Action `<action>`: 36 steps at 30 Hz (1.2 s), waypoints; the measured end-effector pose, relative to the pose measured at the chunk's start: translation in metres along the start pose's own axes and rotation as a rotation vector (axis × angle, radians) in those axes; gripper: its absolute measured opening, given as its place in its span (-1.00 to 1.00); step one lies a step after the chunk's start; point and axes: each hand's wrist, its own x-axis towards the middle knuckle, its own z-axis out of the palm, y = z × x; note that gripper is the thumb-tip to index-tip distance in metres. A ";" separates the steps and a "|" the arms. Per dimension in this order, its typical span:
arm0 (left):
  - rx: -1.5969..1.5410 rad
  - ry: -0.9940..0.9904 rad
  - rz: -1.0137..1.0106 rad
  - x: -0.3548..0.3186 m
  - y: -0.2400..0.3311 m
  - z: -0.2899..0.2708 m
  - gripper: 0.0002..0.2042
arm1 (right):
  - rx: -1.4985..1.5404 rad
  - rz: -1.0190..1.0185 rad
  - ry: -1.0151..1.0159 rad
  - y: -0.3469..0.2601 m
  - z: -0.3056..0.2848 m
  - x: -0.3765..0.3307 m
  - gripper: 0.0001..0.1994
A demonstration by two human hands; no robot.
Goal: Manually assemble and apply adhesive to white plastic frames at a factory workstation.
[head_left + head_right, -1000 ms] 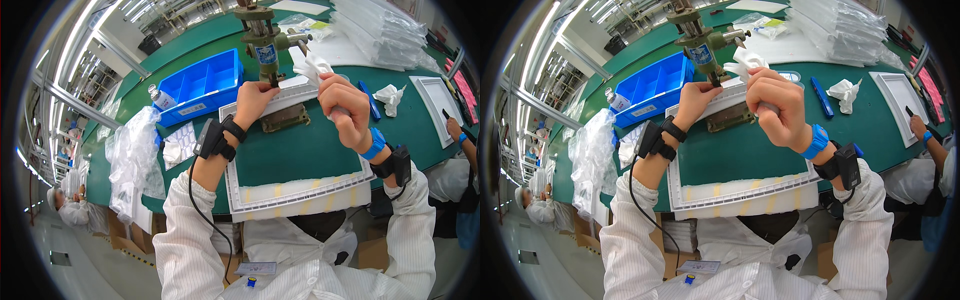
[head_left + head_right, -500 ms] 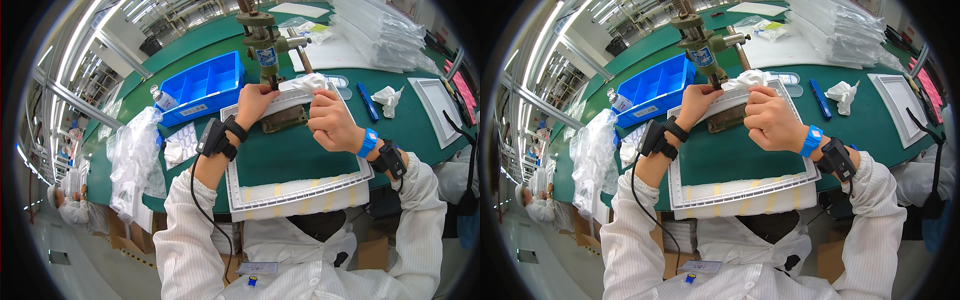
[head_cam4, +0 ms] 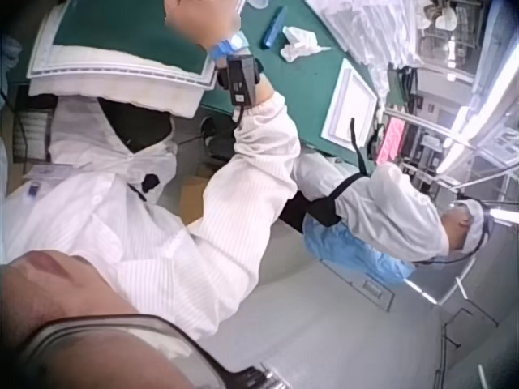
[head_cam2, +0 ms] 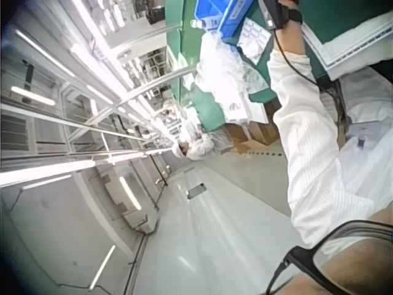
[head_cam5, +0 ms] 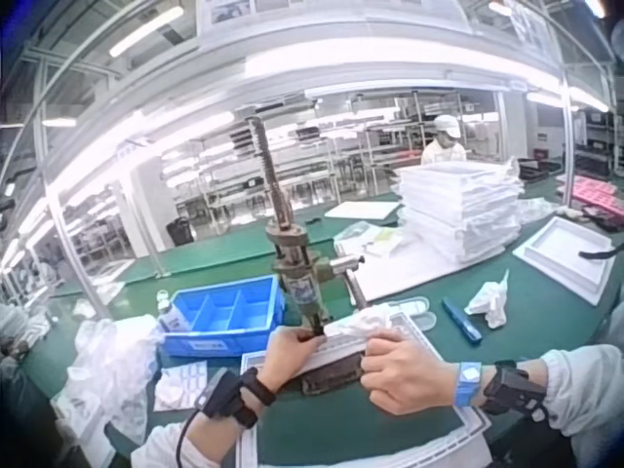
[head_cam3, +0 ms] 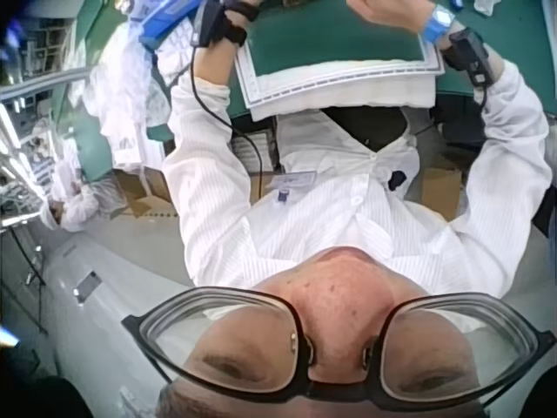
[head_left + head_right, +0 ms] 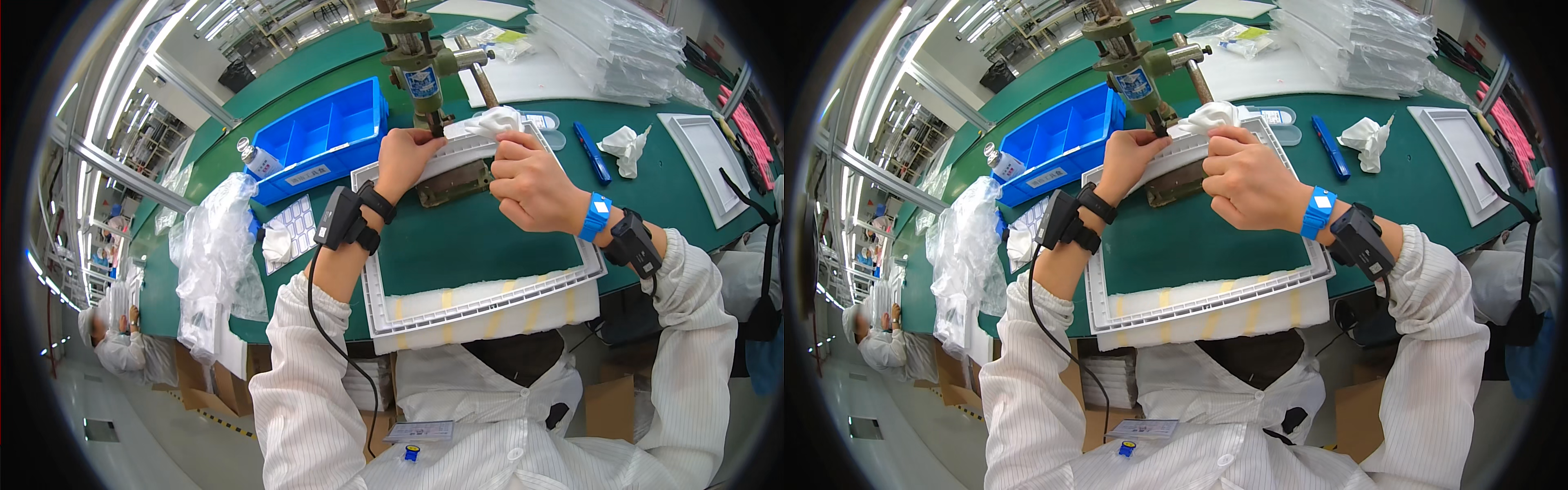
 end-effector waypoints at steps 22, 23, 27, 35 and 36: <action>-0.009 -0.007 -0.057 -0.002 0.003 -0.003 -0.69 | 0.201 -0.056 0.010 0.006 -0.059 0.029 -0.91; -0.010 -0.003 -0.039 -0.002 0.003 -0.003 -0.71 | 0.377 0.052 0.123 0.015 -0.074 0.040 -0.86; -0.022 0.009 0.009 -0.002 0.002 -0.001 -0.72 | 0.808 0.349 0.544 0.085 -0.101 0.131 -0.80; -0.089 -0.013 -0.001 0.000 0.002 -0.002 -0.74 | 1.340 0.685 0.426 0.200 -0.030 0.175 -0.81; -0.111 -0.027 -0.033 0.001 0.001 -0.002 -0.75 | 1.418 0.669 0.592 0.194 -0.024 0.154 -0.82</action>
